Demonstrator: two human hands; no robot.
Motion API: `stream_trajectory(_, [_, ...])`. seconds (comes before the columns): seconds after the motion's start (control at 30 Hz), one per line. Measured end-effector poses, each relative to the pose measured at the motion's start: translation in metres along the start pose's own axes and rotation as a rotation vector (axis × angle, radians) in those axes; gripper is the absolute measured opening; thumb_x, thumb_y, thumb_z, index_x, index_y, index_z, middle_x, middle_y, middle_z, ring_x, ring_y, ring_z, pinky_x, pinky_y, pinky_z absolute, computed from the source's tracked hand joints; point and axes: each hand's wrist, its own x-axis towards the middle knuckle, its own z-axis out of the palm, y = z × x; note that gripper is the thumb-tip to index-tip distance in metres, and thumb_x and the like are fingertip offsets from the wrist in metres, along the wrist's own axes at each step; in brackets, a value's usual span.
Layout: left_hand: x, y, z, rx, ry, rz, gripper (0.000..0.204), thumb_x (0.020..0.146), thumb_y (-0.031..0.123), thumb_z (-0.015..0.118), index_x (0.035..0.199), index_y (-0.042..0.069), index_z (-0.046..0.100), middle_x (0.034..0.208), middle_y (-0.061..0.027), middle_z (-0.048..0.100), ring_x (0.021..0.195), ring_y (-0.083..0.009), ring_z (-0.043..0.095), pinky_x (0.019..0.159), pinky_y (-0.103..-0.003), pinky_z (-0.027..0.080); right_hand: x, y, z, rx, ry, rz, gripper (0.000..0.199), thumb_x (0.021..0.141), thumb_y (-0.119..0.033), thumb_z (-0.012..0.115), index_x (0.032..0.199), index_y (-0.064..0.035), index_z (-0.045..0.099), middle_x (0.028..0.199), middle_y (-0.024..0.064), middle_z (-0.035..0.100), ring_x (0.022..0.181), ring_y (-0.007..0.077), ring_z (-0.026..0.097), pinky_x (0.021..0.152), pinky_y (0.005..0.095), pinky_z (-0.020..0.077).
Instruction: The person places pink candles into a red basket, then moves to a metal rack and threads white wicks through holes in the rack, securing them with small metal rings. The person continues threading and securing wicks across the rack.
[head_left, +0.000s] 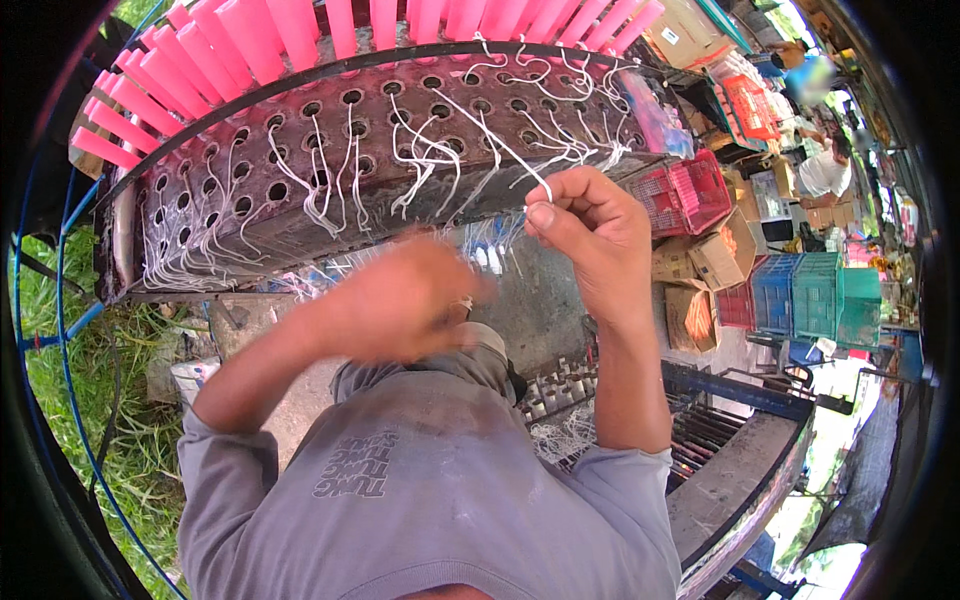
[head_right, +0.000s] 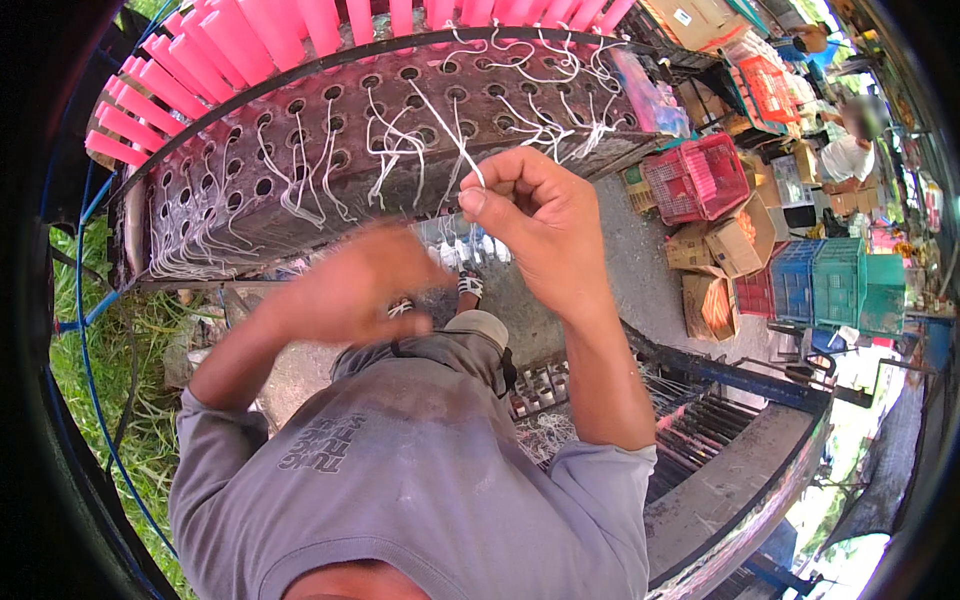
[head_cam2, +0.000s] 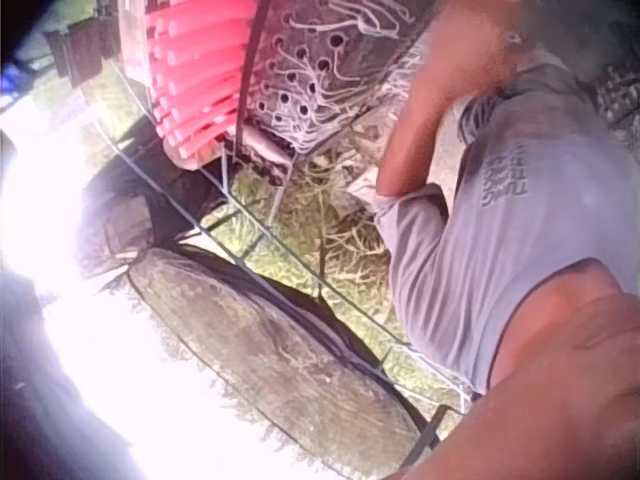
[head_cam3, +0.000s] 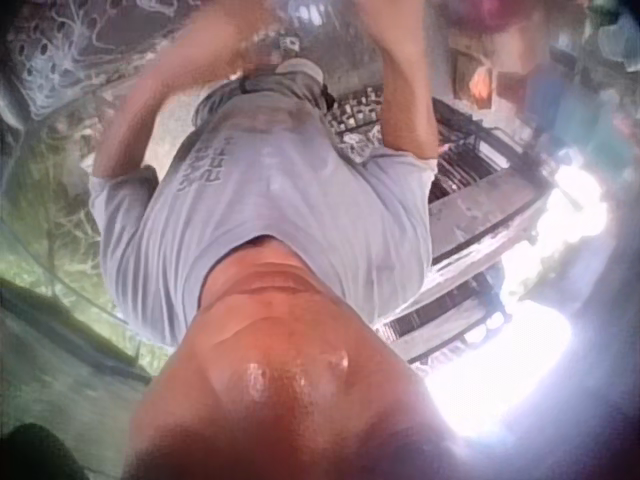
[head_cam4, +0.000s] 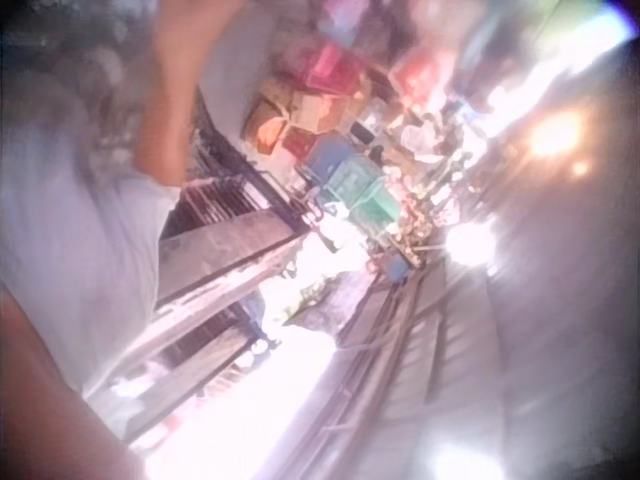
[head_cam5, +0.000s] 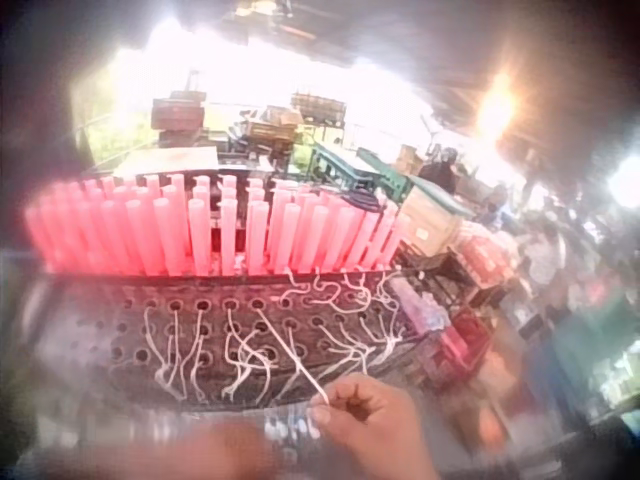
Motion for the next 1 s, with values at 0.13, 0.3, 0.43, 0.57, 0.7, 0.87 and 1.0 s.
stream_trajectory(0.13, [-0.018, -0.006, 0.031, -0.513, -0.055, -0.075, 0.036, 0.098, 0.035, 0.066, 0.117, 0.005, 0.067, 0.093, -0.0139, 0.071, 0.083, -0.0278, 0.071, 0.076, -0.042, 0.055, -0.004, 0.017, 0.015, -0.48, 0.046, -0.346, 0.014, 0.087, -0.006, 0.079, 0.099, -0.0063, 0.071, 0.089, 0.0023, 0.071, 0.078, 0.0124, 0.064, 0.072, 0.0294, 0.0511])
stream_trajectory(0.3, [0.015, -0.034, -0.011, -1.219, 0.543, -0.339, 0.014, 0.094, 0.007, 0.071, 0.105, 0.001, 0.067, 0.089, -0.0064, 0.069, 0.066, -0.0145, 0.065, 0.06, -0.027, 0.05, 0.01, 0.029, 0.031, -0.74, -0.181, -0.686, 0.018, 0.079, -0.004, 0.079, 0.094, -0.0056, 0.069, 0.094, 0.0035, 0.067, 0.087, 0.0253, 0.064, 0.074, 0.0384, 0.0525])
stream_trajectory(0.43, [0.009, -0.027, -0.021, -0.181, 0.684, -0.332, 0.012, 0.09, -0.005, 0.069, 0.099, 0.001, 0.066, 0.092, -0.0076, 0.07, 0.072, -0.0173, 0.067, 0.065, -0.029, 0.052, 0.051, 0.043, 0.035, -0.365, -0.187, -0.5, 0.015, 0.086, -0.005, 0.078, 0.095, -0.0028, 0.067, 0.094, 0.0035, 0.069, 0.083, 0.019, 0.067, 0.073, 0.0321, 0.0544])
stream_trajectory(0.57, [0.022, -0.036, -0.017, 0.114, 0.9, -0.15, 0.017, 0.085, -0.009, 0.072, 0.098, 0.001, 0.066, 0.096, -0.0126, 0.07, 0.082, -0.0225, 0.07, 0.072, -0.032, 0.055, 0.083, 0.051, 0.035, 0.179, -0.266, -0.135, 0.012, 0.095, -0.008, 0.076, 0.1, -0.0024, 0.066, 0.085, 0.0029, 0.07, 0.072, 0.0083, 0.066, 0.066, 0.0242, 0.0535])
stream_trajectory(0.7, [0.047, -0.044, -0.018, 0.047, 1.079, -0.122, 0.019, 0.085, -0.01, 0.073, 0.097, 0.001, 0.063, 0.097, -0.0147, 0.07, 0.083, -0.0222, 0.071, 0.072, -0.031, 0.056, 0.102, 0.04, 0.027, 0.24, -0.288, -0.111, 0.011, 0.097, -0.009, 0.073, 0.102, -0.0016, 0.066, 0.086, 0.0044, 0.071, 0.075, 0.0066, 0.064, 0.066, 0.0237, 0.0519])
stream_trajectory(0.87, [0.086, -0.047, -0.023, 0.199, 1.163, -0.191, 0.02, 0.083, -0.003, 0.078, 0.097, 0.003, 0.066, 0.093, -0.0109, 0.071, 0.082, -0.0254, 0.072, 0.069, -0.032, 0.057, 0.126, 0.032, 0.007, 0.15, -0.311, -0.055, 0.013, 0.102, -0.012, 0.064, 0.106, 0.0, 0.065, 0.081, 0.0012, 0.064, 0.069, 0.0057, 0.056, 0.062, 0.0244, 0.0459])
stream_trajectory(1.0, [0.1, -0.053, -0.037, 0.344, 0.998, -0.263, 0.015, 0.086, 0.002, 0.076, 0.097, 0.004, 0.066, 0.092, -0.0108, 0.07, 0.08, -0.0287, 0.071, 0.069, -0.038, 0.056, 0.16, 0.037, -0.015, 0.318, -0.488, 0.146, 0.016, 0.103, -0.016, 0.063, 0.108, -0.0003, 0.063, 0.077, -0.0012, 0.059, 0.064, 0.0054, 0.05, 0.057, 0.0237, 0.0407])
